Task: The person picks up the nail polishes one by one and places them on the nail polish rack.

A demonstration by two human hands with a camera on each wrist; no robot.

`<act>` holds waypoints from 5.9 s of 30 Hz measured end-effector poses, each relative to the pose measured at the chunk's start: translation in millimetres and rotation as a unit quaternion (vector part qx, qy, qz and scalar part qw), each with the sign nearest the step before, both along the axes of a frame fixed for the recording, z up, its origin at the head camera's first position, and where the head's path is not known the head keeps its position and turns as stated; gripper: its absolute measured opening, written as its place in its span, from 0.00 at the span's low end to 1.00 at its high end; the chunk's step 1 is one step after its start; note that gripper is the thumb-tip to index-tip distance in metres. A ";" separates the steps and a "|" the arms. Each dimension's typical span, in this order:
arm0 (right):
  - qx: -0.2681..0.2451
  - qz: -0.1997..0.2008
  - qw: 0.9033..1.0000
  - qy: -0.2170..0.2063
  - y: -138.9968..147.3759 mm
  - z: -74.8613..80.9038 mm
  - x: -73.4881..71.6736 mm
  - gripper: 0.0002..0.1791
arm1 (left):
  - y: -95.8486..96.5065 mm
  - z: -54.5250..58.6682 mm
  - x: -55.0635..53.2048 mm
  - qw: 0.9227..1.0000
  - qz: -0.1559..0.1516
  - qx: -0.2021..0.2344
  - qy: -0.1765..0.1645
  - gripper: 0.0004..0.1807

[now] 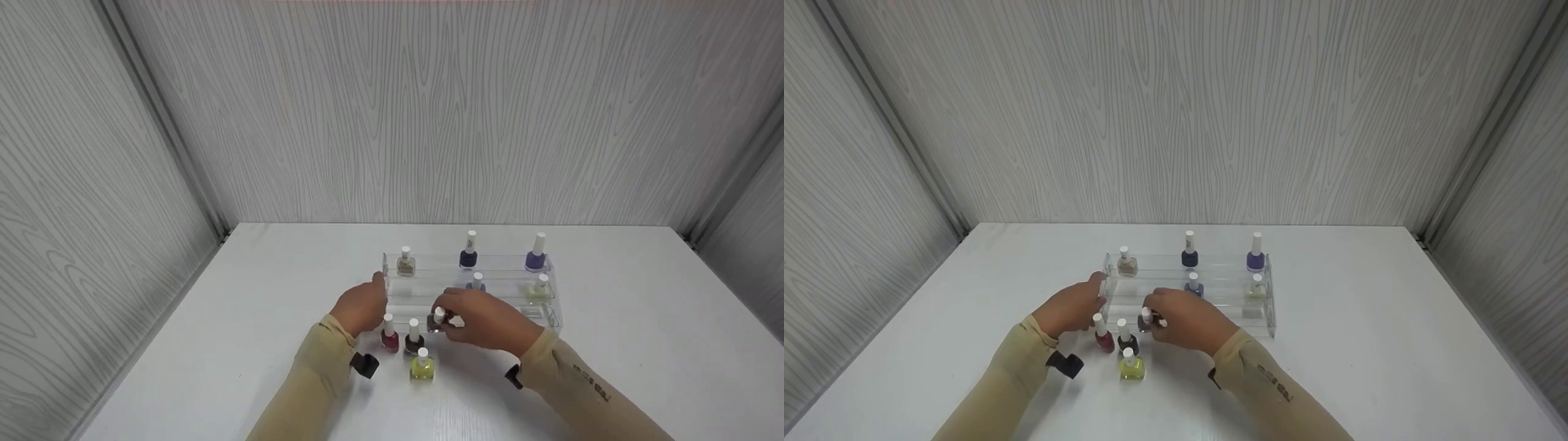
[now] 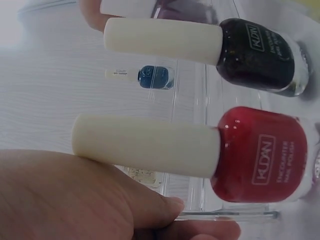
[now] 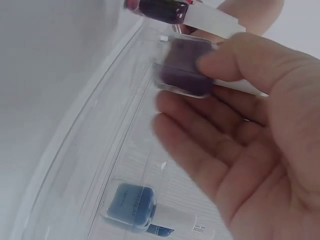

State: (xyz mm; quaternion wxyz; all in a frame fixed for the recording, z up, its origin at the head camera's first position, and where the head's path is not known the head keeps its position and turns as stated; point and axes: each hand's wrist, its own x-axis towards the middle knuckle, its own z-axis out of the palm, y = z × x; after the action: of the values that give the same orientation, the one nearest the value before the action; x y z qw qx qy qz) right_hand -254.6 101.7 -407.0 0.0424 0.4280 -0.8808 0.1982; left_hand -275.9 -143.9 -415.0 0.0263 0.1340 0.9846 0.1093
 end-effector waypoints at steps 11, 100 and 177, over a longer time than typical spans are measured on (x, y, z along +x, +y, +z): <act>-0.118 -0.061 0.984 0.120 -11.9 -7.6 0.1 0.17 | -0.9 1.5 0.8 1.000 -0.004 0.002 -0.002 0.31; -0.181 -0.161 0.970 -0.034 58.7 43.4 13.7 0.09 | -18.0 -6.3 4.2 0.999 0.014 0.017 -0.025 0.31; 0.101 0.036 0.994 -0.013 -8.1 5.2 57.1 0.13 | -14.7 -3.2 2.1 0.999 0.012 0.015 -0.031 0.31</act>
State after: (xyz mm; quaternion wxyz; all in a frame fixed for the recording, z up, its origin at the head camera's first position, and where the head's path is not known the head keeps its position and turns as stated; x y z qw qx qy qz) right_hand -197.5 93.7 -401.8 -0.0197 0.4588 -0.8808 0.1154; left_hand -273.8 -158.6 -418.2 0.0533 0.1187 0.9832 0.1283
